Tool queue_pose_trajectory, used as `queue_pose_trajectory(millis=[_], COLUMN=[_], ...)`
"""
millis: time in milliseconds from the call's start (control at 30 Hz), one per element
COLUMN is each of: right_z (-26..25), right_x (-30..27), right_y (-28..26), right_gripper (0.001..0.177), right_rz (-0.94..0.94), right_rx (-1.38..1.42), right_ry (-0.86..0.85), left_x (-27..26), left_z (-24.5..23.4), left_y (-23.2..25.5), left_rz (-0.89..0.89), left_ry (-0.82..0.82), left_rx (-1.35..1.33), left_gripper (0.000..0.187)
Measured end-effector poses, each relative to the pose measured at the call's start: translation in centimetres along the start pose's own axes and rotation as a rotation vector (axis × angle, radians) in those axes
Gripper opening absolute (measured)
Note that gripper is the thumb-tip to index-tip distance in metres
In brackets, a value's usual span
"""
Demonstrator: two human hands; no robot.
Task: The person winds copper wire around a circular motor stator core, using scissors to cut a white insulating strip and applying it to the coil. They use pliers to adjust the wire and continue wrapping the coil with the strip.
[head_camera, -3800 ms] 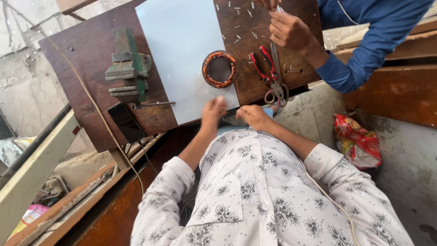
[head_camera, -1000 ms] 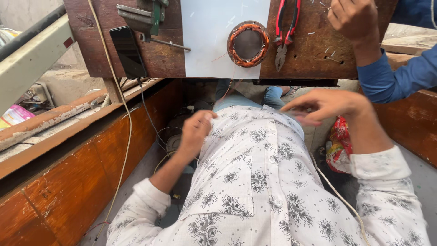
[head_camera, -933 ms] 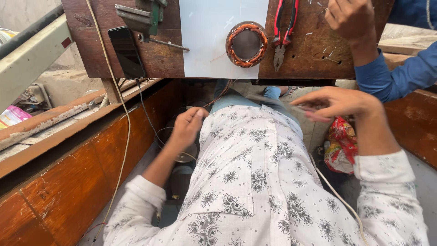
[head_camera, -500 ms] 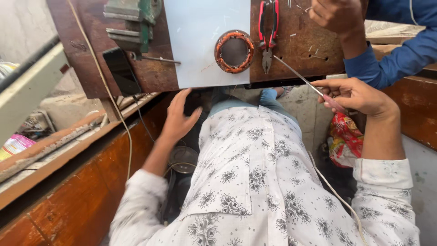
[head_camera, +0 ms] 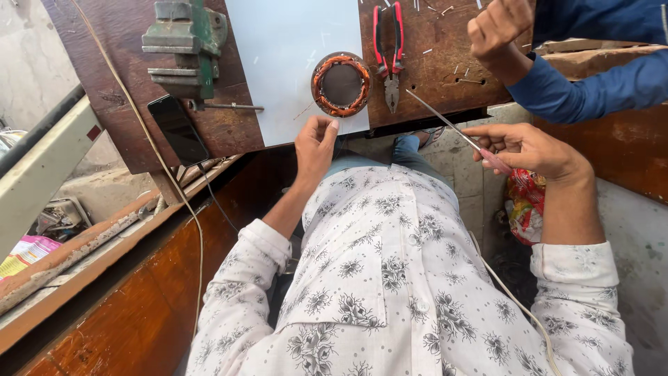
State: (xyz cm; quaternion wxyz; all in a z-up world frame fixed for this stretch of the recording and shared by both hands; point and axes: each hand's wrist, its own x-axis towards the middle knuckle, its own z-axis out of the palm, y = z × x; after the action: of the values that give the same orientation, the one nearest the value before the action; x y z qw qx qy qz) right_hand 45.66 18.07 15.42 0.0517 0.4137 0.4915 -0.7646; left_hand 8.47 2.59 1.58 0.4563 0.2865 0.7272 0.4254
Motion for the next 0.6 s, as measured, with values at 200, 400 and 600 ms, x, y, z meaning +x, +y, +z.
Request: queue_pose_trajectory(millis=[200, 400, 600], right_z=[-0.1, -0.1, 3.6], right_x=[0.3, 1.4, 7.5], right_y=[1.6, 0.6, -0.5], right_gripper=[0.066, 0.061, 0.064], right_rz=[0.036, 0.175, 0.066], right_rx=[0.059, -0.115, -0.05], right_ry=[0.013, -0.266, -0.63], left_x=[-1.8, -8.4, -11.4], left_z=[2.0, -2.2, -4.9], left_y=[2.1, 4.9, 6.2], left_rz=[-0.414, -0.038, -0.239], left_ry=[-0.258, -0.103, -0.319], left_rx=[-0.3, 0.058, -0.014], left_gripper=[0.025, 0.028, 0.028])
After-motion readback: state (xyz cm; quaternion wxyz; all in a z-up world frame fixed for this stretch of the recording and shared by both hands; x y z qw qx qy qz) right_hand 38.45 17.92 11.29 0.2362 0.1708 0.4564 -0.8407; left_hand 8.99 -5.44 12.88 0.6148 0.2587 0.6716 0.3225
